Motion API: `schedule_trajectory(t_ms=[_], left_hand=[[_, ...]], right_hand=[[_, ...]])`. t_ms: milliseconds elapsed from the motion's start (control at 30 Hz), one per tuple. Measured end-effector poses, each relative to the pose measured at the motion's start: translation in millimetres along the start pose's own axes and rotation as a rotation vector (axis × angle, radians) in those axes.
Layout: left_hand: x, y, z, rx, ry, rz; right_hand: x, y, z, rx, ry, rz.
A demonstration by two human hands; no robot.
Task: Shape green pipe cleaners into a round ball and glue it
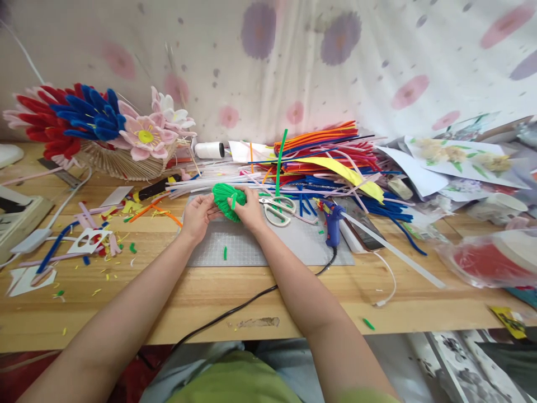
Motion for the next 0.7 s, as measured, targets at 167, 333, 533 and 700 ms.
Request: schedule_trajectory(t_ms=[167, 333, 533, 700], left_hand=[[-5.0, 5.1, 0.8, -0.082, -0.046, -0.069], [-6.9, 8.5, 2.9, -0.159, -0.105, -0.101], [-6.1, 8.3, 0.8, -0.202, -0.128, -0.116], [-5.2, 6.6, -2.3, -0.106, -0.054, -0.051]], right_hand=[[3.8, -2.1, 4.4, 0.018, 0.024, -0.005], [4.3, -3.4, 4.5, 0.027, 0.041, -0.005], [4.8, -3.7, 4.5, 0.012, 0.037, 0.005], [4.1, -2.1, 6.7, 0.016, 0.031, 0.007]])
Point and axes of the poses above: each hand's wrist, its own x-axis away from the middle knuckle, its own y-axis out of the back of the hand, z = x × y, the point moved 3 cm from there along -x, towards the middle knuckle, and after that the axes turned 5 degrees about y, right-handed, at the moved point
